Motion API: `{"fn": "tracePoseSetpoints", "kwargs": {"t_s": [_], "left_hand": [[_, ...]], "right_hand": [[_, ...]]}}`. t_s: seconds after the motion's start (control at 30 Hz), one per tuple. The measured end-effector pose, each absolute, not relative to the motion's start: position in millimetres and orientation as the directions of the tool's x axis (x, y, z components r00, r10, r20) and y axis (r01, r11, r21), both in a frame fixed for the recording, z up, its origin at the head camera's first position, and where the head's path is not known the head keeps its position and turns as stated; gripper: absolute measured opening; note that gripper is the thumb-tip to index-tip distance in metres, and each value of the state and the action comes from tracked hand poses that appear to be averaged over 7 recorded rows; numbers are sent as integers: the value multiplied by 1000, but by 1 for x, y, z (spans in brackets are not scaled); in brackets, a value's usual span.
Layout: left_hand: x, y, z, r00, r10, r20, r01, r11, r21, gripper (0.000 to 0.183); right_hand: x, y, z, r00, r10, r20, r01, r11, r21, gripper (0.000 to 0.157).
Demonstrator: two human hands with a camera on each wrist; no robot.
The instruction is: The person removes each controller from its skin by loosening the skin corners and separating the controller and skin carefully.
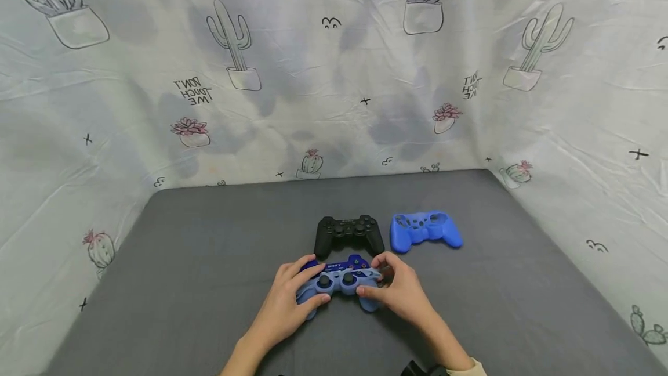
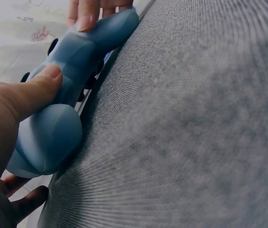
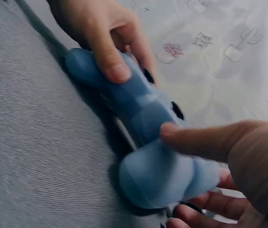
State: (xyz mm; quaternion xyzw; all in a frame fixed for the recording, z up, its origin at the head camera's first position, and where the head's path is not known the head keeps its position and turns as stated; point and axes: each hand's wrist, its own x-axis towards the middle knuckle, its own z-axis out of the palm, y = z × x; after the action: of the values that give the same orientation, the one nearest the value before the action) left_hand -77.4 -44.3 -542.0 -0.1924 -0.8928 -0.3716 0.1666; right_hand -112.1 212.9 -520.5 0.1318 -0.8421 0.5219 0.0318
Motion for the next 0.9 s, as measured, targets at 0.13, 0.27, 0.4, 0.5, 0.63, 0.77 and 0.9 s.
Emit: {"fn": "tracePoseSetpoints", "kwargs": {"t_s": [0.13, 0.27, 0.4, 0.5, 0.63, 0.77, 0.9], "left_hand": [[-78, -45, -541, -865, 209, 456, 471, 649, 597, 58], [-77, -46, -542, -873, 208, 441, 459, 656, 599, 60], [-76, -46, -543, -882, 199, 428, 444, 657, 610, 62], [-75, -47, -542, -885, 190, 425, 435, 663, 609, 62], [-75, -45, -540, -889, 189, 416, 425, 677, 601, 62], [-75, -44, -539, -887, 189, 421, 426, 684, 592, 62], [-74, -42, -540, -880, 175, 441, 426, 701, 572, 61]], "right_hand": [[-109, 209, -513, -920, -221, 325, -392, 464, -795, 37], [-107, 199, -507, -828, -324, 458, -560, 532, -636, 27], [-108, 190, -503, -767, -441, 465, -641, 558, -527, 22], [-111, 188, -500, -754, -478, 451, -657, 567, -498, 17], [-115, 190, -499, -780, -450, 435, -626, 557, -546, 10], [-116, 190, -502, -800, -394, 452, -600, 529, -600, 4], [-116, 187, -505, -795, -364, 484, -605, 527, -597, 9]]}}
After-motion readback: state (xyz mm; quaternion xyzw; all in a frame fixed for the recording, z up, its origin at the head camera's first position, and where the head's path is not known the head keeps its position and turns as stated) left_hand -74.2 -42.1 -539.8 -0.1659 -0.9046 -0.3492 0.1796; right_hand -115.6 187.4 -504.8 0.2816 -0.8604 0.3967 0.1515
